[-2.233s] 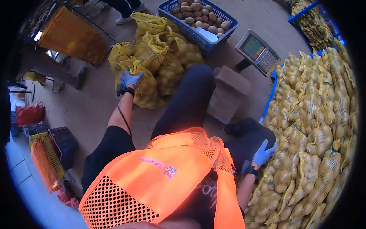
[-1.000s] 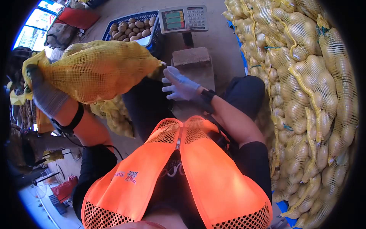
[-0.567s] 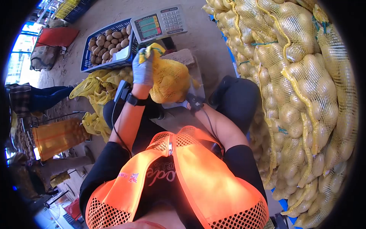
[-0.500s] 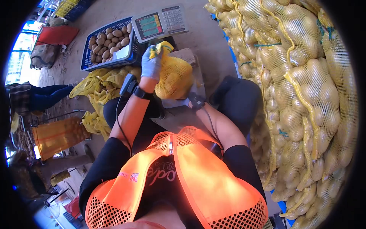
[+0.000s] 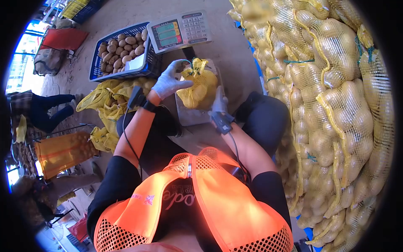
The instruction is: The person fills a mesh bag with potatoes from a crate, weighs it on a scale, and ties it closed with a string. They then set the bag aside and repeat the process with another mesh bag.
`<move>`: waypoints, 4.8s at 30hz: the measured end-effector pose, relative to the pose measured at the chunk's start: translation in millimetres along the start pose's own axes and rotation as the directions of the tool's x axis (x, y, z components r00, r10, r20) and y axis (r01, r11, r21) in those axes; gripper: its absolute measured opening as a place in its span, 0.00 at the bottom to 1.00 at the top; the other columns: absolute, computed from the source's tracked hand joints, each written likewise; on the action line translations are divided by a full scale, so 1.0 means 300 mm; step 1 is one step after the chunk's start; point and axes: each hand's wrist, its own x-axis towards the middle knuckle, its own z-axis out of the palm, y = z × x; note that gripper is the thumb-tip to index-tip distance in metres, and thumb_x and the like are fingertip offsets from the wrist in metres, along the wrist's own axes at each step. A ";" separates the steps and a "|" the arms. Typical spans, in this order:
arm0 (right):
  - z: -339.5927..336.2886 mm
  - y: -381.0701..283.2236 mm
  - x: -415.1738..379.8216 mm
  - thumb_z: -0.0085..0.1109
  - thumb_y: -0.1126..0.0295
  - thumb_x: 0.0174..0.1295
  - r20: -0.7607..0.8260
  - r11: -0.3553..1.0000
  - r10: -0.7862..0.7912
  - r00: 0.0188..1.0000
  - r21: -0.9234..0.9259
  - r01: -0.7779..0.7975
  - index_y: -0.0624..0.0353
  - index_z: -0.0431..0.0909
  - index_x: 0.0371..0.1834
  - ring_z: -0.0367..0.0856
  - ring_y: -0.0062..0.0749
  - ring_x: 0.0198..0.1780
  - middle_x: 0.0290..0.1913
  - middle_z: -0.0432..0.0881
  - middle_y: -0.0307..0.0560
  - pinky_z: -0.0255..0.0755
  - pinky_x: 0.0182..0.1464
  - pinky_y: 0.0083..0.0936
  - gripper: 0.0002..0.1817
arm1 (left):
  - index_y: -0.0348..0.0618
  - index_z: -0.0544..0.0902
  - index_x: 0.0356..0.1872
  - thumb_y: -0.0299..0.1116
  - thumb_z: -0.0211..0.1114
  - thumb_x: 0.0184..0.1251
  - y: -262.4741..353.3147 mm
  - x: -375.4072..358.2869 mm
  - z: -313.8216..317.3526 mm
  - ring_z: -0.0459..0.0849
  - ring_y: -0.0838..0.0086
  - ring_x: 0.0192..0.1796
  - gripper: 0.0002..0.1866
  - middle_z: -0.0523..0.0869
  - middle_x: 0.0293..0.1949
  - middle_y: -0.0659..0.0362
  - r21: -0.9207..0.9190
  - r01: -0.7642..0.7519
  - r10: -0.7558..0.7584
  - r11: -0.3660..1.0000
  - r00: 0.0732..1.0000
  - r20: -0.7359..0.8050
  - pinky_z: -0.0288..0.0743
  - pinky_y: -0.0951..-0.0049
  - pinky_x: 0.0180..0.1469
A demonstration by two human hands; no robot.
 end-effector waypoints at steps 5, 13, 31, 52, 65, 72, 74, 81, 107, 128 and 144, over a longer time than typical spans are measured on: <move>-0.021 -0.174 -0.074 0.56 0.26 0.45 -0.174 0.976 -0.218 0.960 -0.060 0.211 0.47 0.47 0.72 0.57 0.46 0.67 0.69 0.53 0.55 0.53 0.65 0.49 0.56 | 0.38 0.74 0.54 0.33 0.70 0.57 0.051 -0.018 -0.199 0.78 0.75 0.48 0.24 0.81 0.45 0.57 -0.148 0.087 -0.115 0.985 0.975 -0.192 0.74 0.75 0.52; 0.053 -0.358 -0.204 0.57 0.29 0.48 -0.046 0.933 -0.312 0.949 -0.202 0.297 0.54 0.54 0.66 0.74 0.36 0.44 0.46 0.70 0.49 0.73 0.41 0.32 0.51 | 0.39 0.80 0.40 0.42 0.73 0.51 0.064 0.008 -0.108 0.80 0.73 0.40 0.20 0.81 0.36 0.57 0.214 0.042 0.011 0.976 0.971 -0.241 0.75 0.73 0.44; 0.153 -0.296 -0.057 0.56 0.62 0.65 0.298 0.911 -0.285 0.911 -0.213 0.354 0.58 0.77 0.47 0.77 0.21 0.42 0.41 0.79 0.38 0.71 0.45 0.22 0.13 | 0.47 0.78 0.38 0.42 0.60 0.62 0.137 -0.014 -0.030 0.83 0.56 0.36 0.11 0.83 0.33 0.51 0.378 -0.190 0.266 0.906 0.951 -0.158 0.76 0.60 0.35; 0.213 -0.254 -0.071 0.50 0.64 0.69 0.225 0.690 -0.551 0.803 -0.419 0.591 0.62 0.74 0.41 0.67 0.16 0.35 0.33 0.72 0.35 0.66 0.41 0.19 0.12 | 0.39 0.84 0.41 0.33 0.68 0.55 -0.330 0.111 -0.658 0.82 0.74 0.37 0.13 0.86 0.37 0.57 -0.066 0.362 -0.352 0.930 0.824 -0.444 0.76 0.75 0.41; 0.250 -0.295 -0.069 0.47 0.64 0.71 0.117 0.760 -0.418 0.901 -0.499 0.417 0.61 0.72 0.46 0.69 0.18 0.40 0.39 0.73 0.37 0.66 0.44 0.18 0.12 | 0.58 0.77 0.55 0.52 0.69 0.47 -0.808 0.336 -0.963 0.80 0.55 0.54 0.31 0.78 0.53 0.45 0.616 0.786 -0.429 0.047 0.573 -0.699 0.74 0.59 0.55; 0.216 -0.323 -0.058 0.45 0.65 0.71 0.144 0.814 -0.350 0.925 -0.442 0.377 0.60 0.52 0.71 0.70 0.27 0.58 0.61 0.68 0.48 0.67 0.60 0.26 0.27 | 0.42 0.78 0.37 0.37 0.69 0.42 -0.894 0.299 -1.092 0.80 0.65 0.36 0.19 0.80 0.31 0.55 0.126 0.579 -0.277 0.806 0.556 -0.784 0.76 0.67 0.40; 0.216 -0.328 -0.062 0.45 0.64 0.71 0.149 0.823 -0.341 0.928 -0.430 0.371 0.59 0.48 0.74 0.68 0.29 0.61 0.65 0.65 0.49 0.65 0.62 0.27 0.30 | 0.42 0.79 0.34 0.35 0.64 0.49 -0.868 0.271 -1.115 0.79 0.67 0.34 0.12 0.79 0.29 0.58 -0.387 0.316 -0.499 0.866 0.594 -0.631 0.75 0.68 0.39; 0.250 -0.324 -0.075 0.48 0.65 0.70 0.134 0.813 -0.409 0.903 -0.397 0.427 0.61 0.72 0.47 0.72 0.18 0.43 0.41 0.74 0.40 0.69 0.45 0.19 0.11 | 0.40 0.80 0.41 0.49 0.68 0.55 -0.920 0.268 -1.040 0.79 0.65 0.37 0.22 0.81 0.36 0.57 -0.671 0.502 -0.796 0.547 0.559 -0.231 0.76 0.69 0.40; 0.203 -0.338 -0.097 0.50 0.65 0.69 0.182 0.800 -0.384 0.905 -0.425 0.424 0.62 0.75 0.46 0.70 0.17 0.41 0.38 0.75 0.37 0.66 0.46 0.19 0.12 | 0.47 0.86 0.34 0.45 0.61 0.61 -0.683 0.255 -0.953 0.84 0.56 0.41 0.13 0.86 0.36 0.51 0.764 0.600 -0.235 0.236 0.798 -0.554 0.76 0.62 0.45; 0.107 -0.329 -0.118 0.54 0.65 0.67 0.204 0.808 -0.448 0.870 -0.324 0.492 0.56 0.77 0.36 0.69 0.08 0.26 0.25 0.74 0.32 0.64 0.27 0.13 0.08 | 0.49 0.80 0.41 0.37 0.60 0.59 0.029 0.057 0.055 0.78 0.56 0.49 0.10 0.79 0.44 0.50 0.517 -0.740 0.234 0.430 0.645 0.728 0.72 0.64 0.50; 0.061 -0.531 -0.142 0.59 0.52 0.62 0.325 0.520 -0.614 0.719 -0.520 0.678 0.55 0.72 0.50 0.77 0.15 0.29 0.29 0.77 0.34 0.72 0.29 0.13 0.22 | 0.37 0.83 0.41 0.29 0.63 0.64 0.270 -0.010 -0.228 0.82 0.81 0.27 0.08 0.84 0.32 0.61 0.207 0.139 -0.047 0.968 0.918 -0.394 0.74 0.84 0.27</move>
